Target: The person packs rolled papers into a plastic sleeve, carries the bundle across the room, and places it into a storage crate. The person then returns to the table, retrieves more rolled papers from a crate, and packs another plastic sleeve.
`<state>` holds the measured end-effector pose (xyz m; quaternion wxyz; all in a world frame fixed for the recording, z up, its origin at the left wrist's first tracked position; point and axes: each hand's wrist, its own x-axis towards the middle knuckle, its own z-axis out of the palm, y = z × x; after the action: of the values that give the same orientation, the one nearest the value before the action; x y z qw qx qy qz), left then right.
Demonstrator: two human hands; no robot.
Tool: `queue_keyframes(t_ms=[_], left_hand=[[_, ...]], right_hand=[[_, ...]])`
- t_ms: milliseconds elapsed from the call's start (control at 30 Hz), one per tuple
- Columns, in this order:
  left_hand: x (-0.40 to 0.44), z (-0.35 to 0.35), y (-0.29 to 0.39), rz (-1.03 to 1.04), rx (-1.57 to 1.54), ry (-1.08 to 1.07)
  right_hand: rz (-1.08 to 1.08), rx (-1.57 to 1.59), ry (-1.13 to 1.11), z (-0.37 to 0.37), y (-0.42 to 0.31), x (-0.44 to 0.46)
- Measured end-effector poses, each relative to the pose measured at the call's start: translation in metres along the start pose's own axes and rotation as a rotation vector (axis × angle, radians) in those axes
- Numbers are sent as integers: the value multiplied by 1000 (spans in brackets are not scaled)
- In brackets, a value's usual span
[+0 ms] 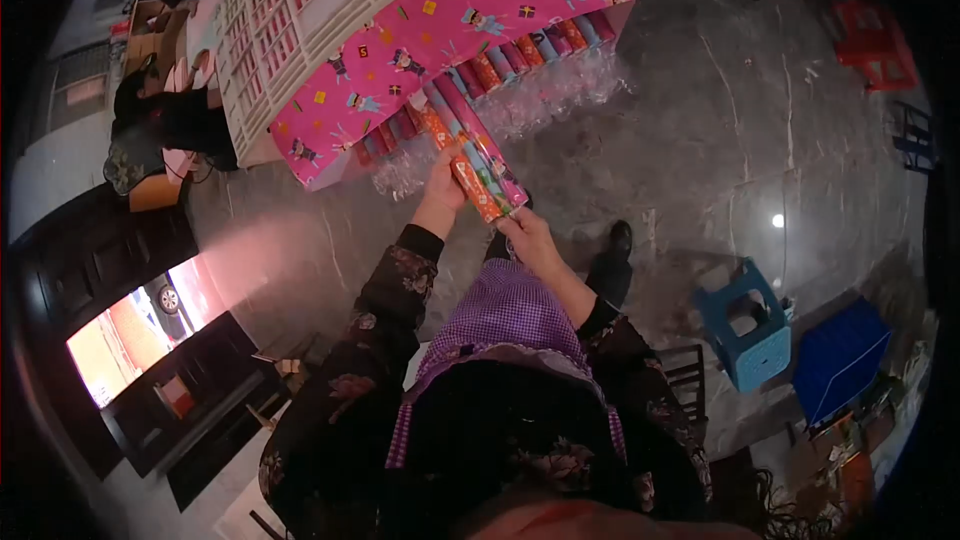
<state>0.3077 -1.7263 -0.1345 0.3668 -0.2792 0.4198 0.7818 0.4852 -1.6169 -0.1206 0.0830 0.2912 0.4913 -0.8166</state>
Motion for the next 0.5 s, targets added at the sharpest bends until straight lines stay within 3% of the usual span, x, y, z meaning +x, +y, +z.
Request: queue_keyframes(t_ms=[67, 267, 333, 400, 467, 500], left_hand=[[22, -1, 17, 45, 59, -19], [87, -3, 60, 52, 206, -95], [101, -2, 70, 75, 230, -136], [122, -9, 80, 74, 246, -162], [142, -20, 88, 133, 377, -128], [153, -24, 90, 389, 602, -170]], right_hand=[[-158, 7, 58, 15, 9, 28], [-46, 24, 63, 28, 11, 101], [-261, -25, 84, 33, 21, 124], [-241, 35, 85, 37, 31, 142], [-280, -3, 107, 38, 34, 157], [-299, 55, 112, 40, 38, 166]])
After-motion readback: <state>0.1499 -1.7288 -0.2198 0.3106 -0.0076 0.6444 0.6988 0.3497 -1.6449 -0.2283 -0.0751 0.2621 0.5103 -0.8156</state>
